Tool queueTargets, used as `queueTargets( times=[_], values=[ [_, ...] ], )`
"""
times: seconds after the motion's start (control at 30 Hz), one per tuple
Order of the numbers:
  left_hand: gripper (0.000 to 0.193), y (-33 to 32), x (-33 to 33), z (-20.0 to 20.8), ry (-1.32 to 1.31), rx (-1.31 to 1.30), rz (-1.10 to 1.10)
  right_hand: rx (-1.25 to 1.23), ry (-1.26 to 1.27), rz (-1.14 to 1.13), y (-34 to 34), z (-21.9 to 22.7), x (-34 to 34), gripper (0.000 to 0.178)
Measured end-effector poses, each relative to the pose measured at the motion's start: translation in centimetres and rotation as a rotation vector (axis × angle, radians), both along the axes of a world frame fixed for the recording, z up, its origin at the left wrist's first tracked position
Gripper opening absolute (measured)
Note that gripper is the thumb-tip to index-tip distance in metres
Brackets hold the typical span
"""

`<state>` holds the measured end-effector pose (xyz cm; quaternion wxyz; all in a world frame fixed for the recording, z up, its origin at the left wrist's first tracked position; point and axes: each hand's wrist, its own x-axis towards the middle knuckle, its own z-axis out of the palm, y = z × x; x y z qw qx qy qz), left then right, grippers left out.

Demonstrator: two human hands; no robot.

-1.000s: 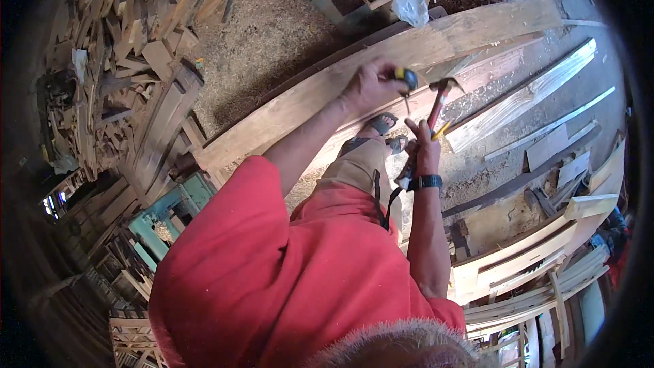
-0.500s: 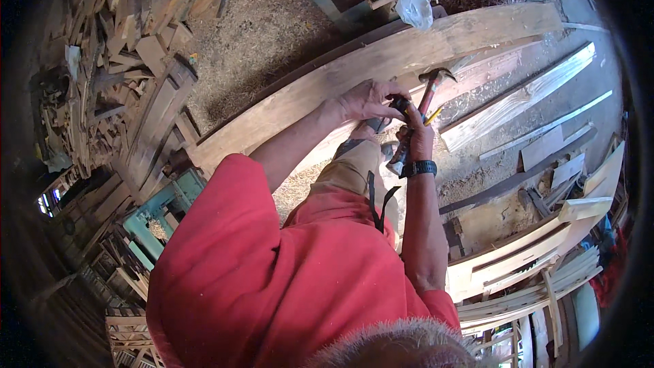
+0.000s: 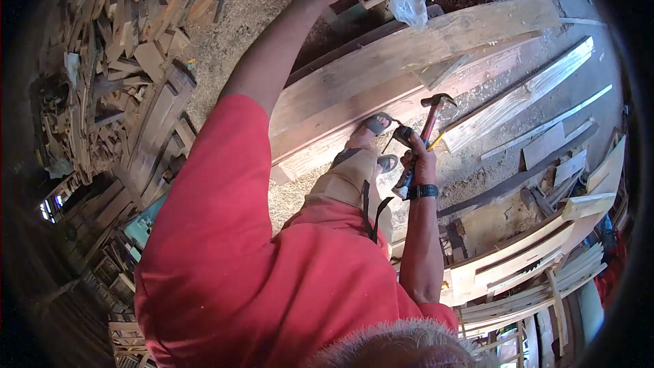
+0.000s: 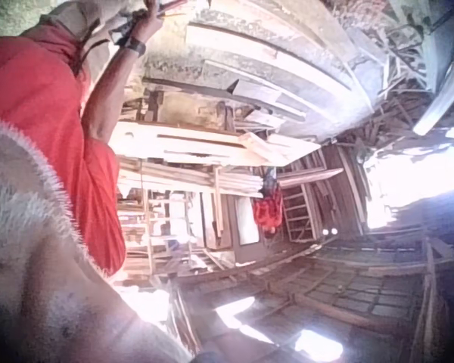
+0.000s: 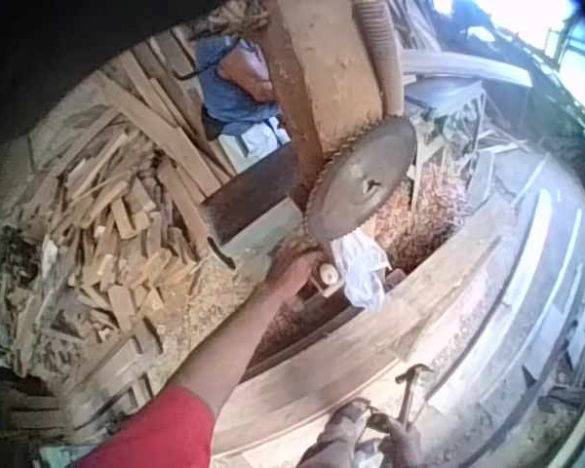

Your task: The person places a curved wooden strip onto boards, traces its outline using a pencil, taps the wood with a hammer, and marks measurements across multiple wooden pieces by hand.

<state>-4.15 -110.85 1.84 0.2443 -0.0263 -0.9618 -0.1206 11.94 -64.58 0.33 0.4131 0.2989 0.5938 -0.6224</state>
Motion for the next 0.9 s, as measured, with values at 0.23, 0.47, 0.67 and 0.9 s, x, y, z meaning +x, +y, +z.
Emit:
queueTargets(
  times=[0.23, 0.47, 0.67, 0.9],
  values=[
    [0.019, 0.9, -2.6, 3.4, -0.635, 0.111, 0.152, 0.018, -0.061, -0.092, 0.5, 0.7, 1.7, 0.029],
    [0.019, 0.2, -2.2, 3.1, -0.523, -0.008, 0.033, 0.020, -0.063, -0.038, 0.5, 0.4, 1.9, 0.030],
    [0.024, -1.0, -1.7, 2.1, -0.366, -0.121, 0.008, 0.035, -0.048, -0.009, 0.2, 0.3, 1.4, 0.030],
    [0.023, 0.8, -2.2, 3.8, -0.559, 0.022, 0.135, 0.052, -0.030, -0.023, 0.5, -0.2, 1.4, 0.036]
  ],
)
